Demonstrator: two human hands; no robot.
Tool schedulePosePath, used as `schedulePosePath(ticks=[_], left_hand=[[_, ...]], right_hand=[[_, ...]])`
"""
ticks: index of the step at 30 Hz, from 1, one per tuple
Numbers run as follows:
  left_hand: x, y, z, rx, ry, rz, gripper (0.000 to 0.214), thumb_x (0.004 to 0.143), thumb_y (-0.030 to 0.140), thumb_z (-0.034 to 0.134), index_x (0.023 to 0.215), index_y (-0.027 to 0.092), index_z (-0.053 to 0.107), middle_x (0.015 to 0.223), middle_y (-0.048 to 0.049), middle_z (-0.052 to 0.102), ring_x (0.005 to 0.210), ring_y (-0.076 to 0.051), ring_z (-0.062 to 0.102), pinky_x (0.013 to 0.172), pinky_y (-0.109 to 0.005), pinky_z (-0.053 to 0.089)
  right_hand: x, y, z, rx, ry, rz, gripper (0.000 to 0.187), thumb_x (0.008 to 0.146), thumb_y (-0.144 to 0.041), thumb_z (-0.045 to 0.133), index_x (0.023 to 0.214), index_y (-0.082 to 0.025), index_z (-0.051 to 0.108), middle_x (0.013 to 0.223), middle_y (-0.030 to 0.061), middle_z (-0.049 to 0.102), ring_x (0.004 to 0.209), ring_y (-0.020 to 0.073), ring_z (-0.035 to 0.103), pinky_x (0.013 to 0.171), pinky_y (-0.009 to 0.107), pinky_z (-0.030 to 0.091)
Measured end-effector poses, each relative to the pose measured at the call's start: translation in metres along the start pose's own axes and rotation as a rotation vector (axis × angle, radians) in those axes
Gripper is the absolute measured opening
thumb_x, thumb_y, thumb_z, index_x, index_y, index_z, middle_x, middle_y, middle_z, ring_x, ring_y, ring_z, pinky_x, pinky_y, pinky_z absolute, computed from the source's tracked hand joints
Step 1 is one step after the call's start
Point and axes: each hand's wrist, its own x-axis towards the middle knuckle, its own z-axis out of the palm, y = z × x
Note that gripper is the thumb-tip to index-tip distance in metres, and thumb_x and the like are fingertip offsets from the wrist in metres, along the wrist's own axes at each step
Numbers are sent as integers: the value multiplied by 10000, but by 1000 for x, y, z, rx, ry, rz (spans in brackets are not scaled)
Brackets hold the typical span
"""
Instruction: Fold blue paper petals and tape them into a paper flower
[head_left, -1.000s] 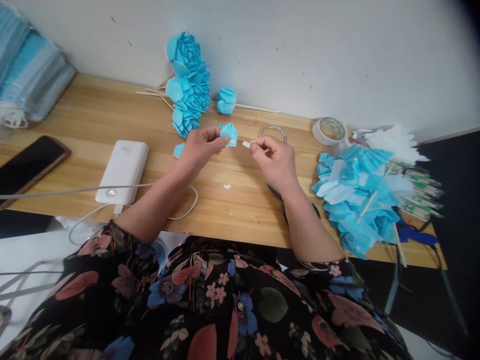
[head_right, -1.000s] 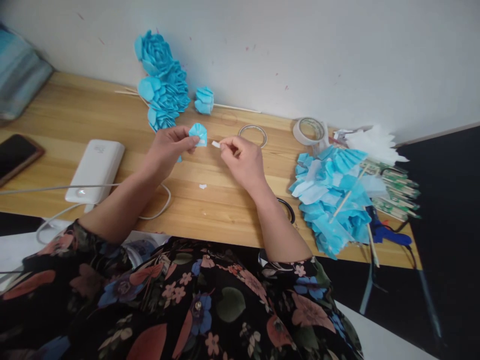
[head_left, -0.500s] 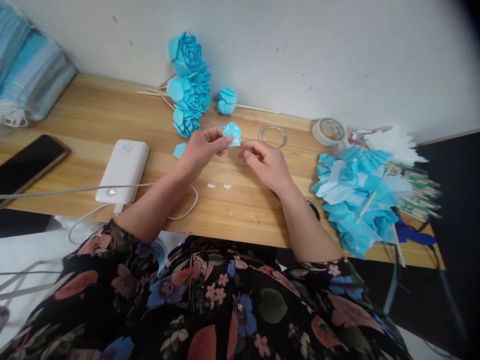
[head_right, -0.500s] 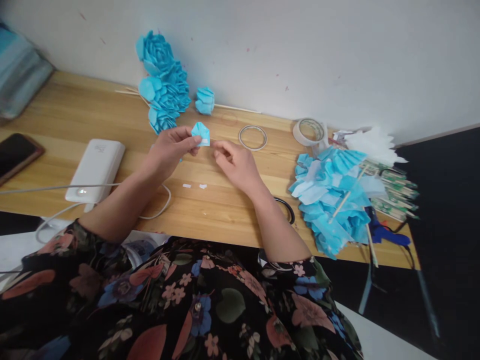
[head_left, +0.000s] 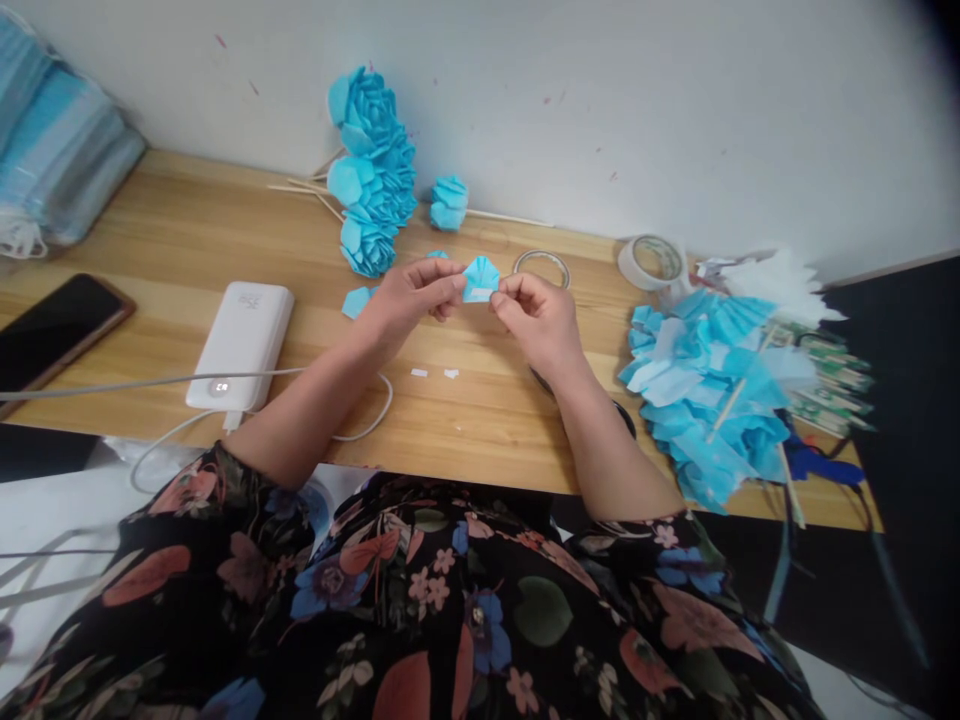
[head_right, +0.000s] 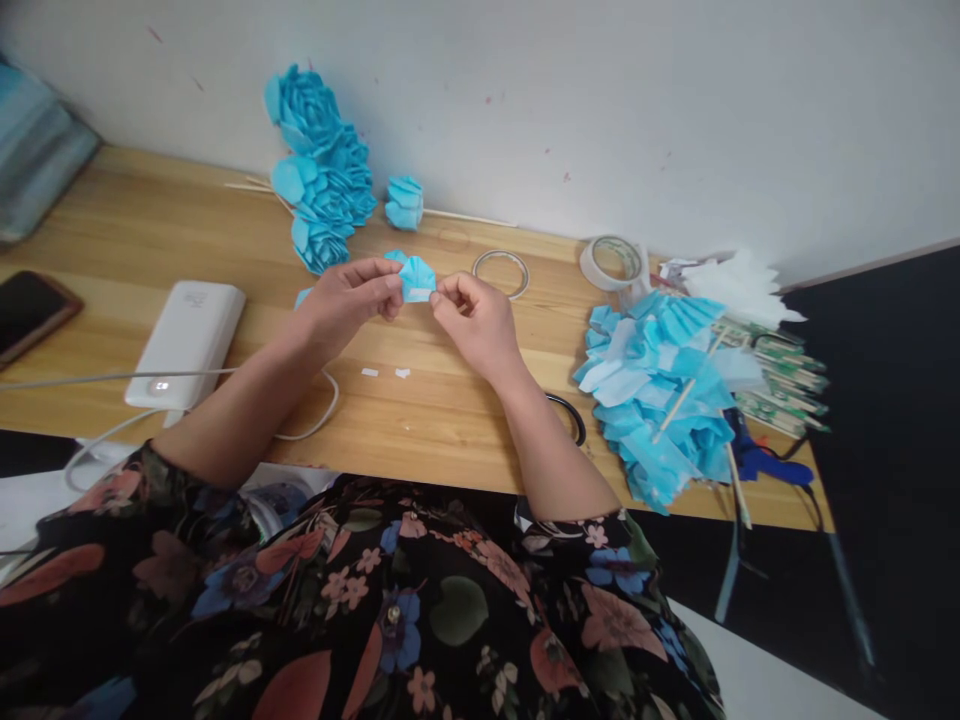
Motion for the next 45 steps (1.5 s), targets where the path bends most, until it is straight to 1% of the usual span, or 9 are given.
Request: schedulePosePath(ticks=[4,6,9,12,17,22,32,41,45], left_hand=[[-1,2,1,122,-18,16,177,816,247,776,705,173,660,629,26,579,592,-83,501,612,-226,441],[-2,3,1,159,-9,33,192,810,227,753,668,176,634,611,28,558,595,-85,484,611,-228,420],[-3,4,2,173,31,59,210,811,235,726,647,181,606,607,26,551,601,-90,468,608,-233,396],[-4,4,3,181,57,77,217,810,249,714,646,187,586,603,27,534,597,-93,446,592,-240,362],[-3,3,5,184,55,96,198,799,250,708,658,186,584,619,31,521,603,-93,431,592,-252,333],[-4,2,7,213,17,122,173,792,274,724,680,185,629,657,27,535,632,-101,428,609,-264,329],[-3,-6,6,368,50,252,102,805,245,732,719,192,728,669,10,638,640,-117,479,627,-278,350],[-4,-3,6,313,32,211,147,821,226,739,690,184,688,657,28,561,628,-104,441,623,-276,340],[-3,-3,5,305,35,200,126,804,238,745,696,184,707,665,19,593,643,-111,458,635,-277,357]], right_hand=[[0,1,0,-41,-10,-2,138,878,-282,630,754,-245,582,693,-32,558,618,114,464,609,286,418],[-1,0,1,-45,8,-14,112,896,-286,625,792,-243,622,720,-25,604,636,120,505,629,288,452],[-3,-3,2,-91,124,-65,116,935,-338,621,911,-244,683,831,5,701,728,144,600,674,295,496],[-7,-8,4,-198,215,-136,130,952,-346,614,902,-246,680,851,15,725,730,147,614,666,295,486],[-10,-8,9,-290,150,-230,127,918,-239,604,824,-238,689,817,18,735,724,155,621,745,325,501],[-9,-6,10,-277,118,-214,136,927,-279,631,826,-237,711,828,25,749,729,162,624,752,335,504],[-9,-6,11,-266,85,-198,124,898,-267,623,785,-243,670,809,18,741,725,159,624,734,330,506],[-8,-8,12,-203,70,-134,150,898,-262,598,788,-237,697,842,23,761,704,152,601,722,322,503],[-8,-6,11,-194,65,-136,146,898,-285,622,794,-235,711,792,14,732,696,152,590,714,321,496]])
